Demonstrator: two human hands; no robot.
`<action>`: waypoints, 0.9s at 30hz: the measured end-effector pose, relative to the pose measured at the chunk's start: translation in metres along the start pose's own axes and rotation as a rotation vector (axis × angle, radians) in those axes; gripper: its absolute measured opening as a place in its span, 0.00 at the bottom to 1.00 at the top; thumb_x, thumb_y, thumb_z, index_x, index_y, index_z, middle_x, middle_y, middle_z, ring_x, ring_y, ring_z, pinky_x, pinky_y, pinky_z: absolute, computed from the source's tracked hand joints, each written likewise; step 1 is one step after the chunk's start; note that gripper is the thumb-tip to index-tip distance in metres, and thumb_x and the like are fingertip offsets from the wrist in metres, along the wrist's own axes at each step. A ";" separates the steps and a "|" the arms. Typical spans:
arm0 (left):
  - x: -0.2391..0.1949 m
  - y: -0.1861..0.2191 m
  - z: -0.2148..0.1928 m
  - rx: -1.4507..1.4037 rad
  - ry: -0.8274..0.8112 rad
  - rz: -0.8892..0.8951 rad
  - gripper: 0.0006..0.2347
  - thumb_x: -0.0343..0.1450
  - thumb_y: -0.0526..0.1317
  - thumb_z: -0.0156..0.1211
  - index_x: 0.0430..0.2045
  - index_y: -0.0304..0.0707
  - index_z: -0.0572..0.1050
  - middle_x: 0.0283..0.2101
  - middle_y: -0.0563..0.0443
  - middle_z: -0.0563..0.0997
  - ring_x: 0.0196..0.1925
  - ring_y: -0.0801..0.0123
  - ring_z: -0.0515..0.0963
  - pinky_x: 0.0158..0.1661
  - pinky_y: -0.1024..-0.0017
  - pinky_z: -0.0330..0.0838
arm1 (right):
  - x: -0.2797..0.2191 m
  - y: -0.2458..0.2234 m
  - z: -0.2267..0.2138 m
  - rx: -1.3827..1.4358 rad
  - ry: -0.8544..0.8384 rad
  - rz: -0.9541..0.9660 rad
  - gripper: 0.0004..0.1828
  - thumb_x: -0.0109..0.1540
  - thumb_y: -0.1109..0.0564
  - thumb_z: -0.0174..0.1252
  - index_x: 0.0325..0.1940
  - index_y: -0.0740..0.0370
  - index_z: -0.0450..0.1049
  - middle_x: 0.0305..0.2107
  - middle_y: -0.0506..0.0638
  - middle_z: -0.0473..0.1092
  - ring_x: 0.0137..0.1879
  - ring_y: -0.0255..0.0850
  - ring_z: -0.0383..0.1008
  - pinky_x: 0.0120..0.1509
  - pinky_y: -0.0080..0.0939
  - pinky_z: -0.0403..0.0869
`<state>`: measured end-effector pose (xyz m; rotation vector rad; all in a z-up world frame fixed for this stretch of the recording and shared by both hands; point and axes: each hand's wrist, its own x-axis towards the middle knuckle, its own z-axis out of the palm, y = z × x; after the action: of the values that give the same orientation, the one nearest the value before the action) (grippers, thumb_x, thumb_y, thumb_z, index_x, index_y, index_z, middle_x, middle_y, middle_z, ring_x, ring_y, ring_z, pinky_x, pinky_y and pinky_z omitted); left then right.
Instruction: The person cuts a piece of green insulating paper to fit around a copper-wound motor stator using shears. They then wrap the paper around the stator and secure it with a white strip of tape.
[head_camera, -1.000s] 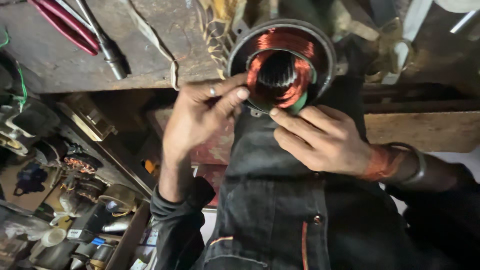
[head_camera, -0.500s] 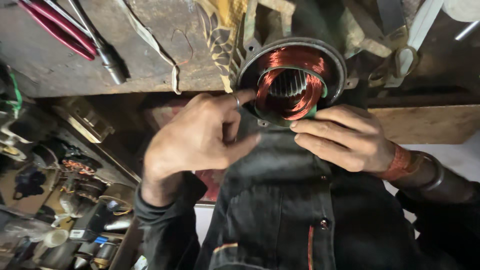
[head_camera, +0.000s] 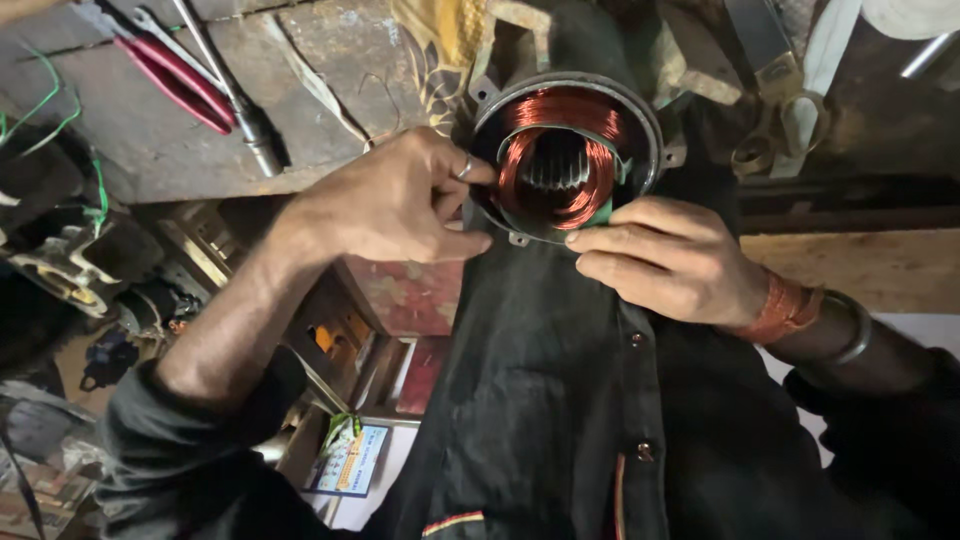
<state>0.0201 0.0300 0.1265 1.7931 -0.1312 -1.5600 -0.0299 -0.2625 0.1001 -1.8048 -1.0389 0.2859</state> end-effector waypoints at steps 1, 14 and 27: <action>0.002 -0.003 -0.002 -0.001 -0.016 0.014 0.23 0.62 0.36 0.71 0.52 0.27 0.78 0.08 0.58 0.69 0.08 0.75 0.64 0.13 0.67 0.59 | 0.000 0.000 0.000 0.004 0.005 0.002 0.08 0.54 0.65 0.68 0.38 0.66 0.80 0.43 0.53 0.77 0.43 0.46 0.76 0.45 0.43 0.77; -0.003 -0.002 0.013 0.071 0.214 0.146 0.15 0.70 0.42 0.69 0.45 0.29 0.81 0.14 0.59 0.72 0.13 0.81 0.72 0.20 0.74 0.69 | -0.002 -0.009 -0.001 -0.044 -0.025 0.047 0.10 0.56 0.65 0.67 0.41 0.66 0.80 0.46 0.53 0.76 0.48 0.47 0.76 0.50 0.45 0.78; -0.016 -0.022 0.050 -0.205 0.545 0.243 0.13 0.67 0.37 0.73 0.45 0.37 0.83 0.24 0.48 0.83 0.17 0.74 0.78 0.21 0.73 0.72 | 0.001 -0.019 -0.012 -0.155 -0.170 0.113 0.10 0.55 0.65 0.68 0.41 0.70 0.80 0.46 0.58 0.75 0.51 0.53 0.79 0.55 0.48 0.80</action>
<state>-0.0369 0.0313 0.1281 1.8883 0.0689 -0.8466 -0.0318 -0.2664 0.1216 -2.0104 -1.1035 0.4445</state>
